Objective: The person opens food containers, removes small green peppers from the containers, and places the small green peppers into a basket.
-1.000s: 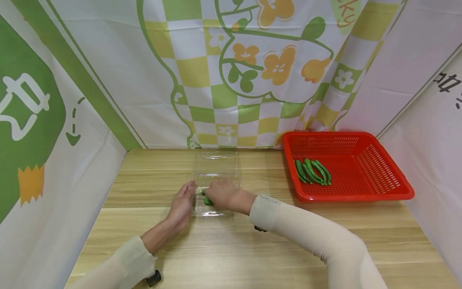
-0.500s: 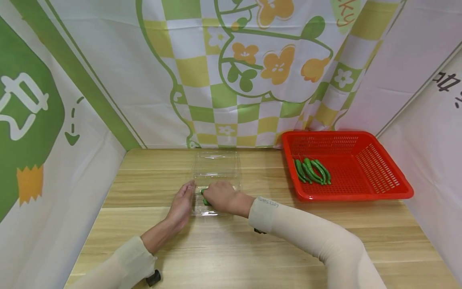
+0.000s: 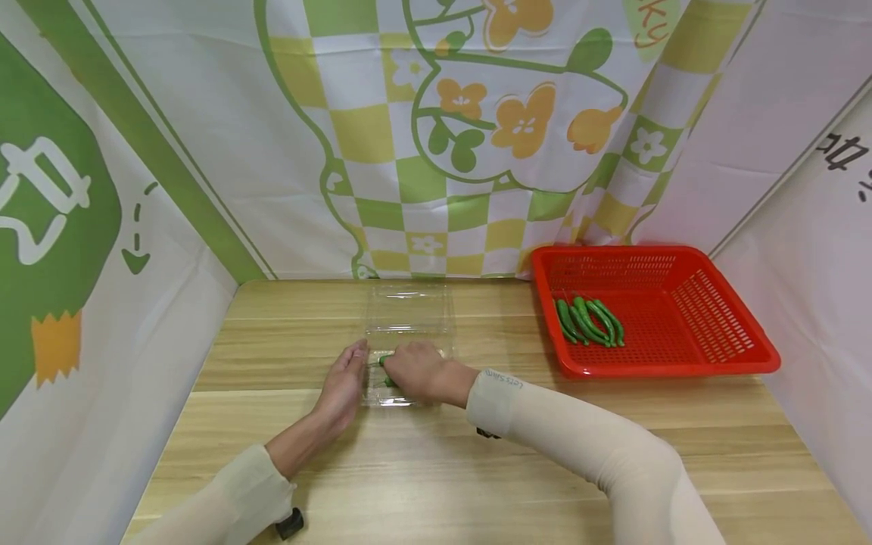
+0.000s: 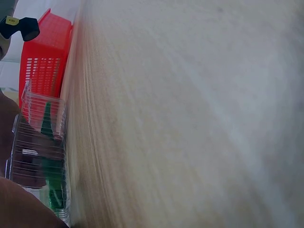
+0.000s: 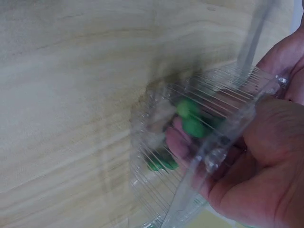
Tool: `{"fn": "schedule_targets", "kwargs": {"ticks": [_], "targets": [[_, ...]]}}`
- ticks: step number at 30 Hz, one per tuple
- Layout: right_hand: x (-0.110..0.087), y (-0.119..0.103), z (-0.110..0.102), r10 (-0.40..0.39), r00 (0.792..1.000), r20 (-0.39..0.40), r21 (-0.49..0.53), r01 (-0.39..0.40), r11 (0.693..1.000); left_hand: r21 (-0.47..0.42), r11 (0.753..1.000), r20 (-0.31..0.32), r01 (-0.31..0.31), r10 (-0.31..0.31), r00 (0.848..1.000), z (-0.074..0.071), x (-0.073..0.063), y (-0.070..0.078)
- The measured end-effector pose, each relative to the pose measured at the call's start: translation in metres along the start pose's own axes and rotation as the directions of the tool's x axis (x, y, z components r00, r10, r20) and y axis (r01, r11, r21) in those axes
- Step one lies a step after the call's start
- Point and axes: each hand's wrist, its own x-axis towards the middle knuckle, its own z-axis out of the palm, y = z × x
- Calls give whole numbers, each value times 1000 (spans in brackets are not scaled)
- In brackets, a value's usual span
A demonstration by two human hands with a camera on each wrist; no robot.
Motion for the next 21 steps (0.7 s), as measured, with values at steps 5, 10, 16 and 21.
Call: {"fn": "schedule_targets", "kwargs": {"ticks": [5,10,16,21], "targets": [[-1,1,1,-21,999,-27,35,22,999,-5,1000,0,-5,5,1000,0,1,0],[-2,2,0,-35,997,-66,71,40,997,-2,1000,-6,-7,7,1000,0,1,0],[-3,3,0,-26,998,-63,117,33,993,5,1000,-10,-2,2,1000,0,1,0],[-4,7,1,-31,997,-70,168,43,985,6,1000,-17,1,-1,1000,0,1,0]]}}
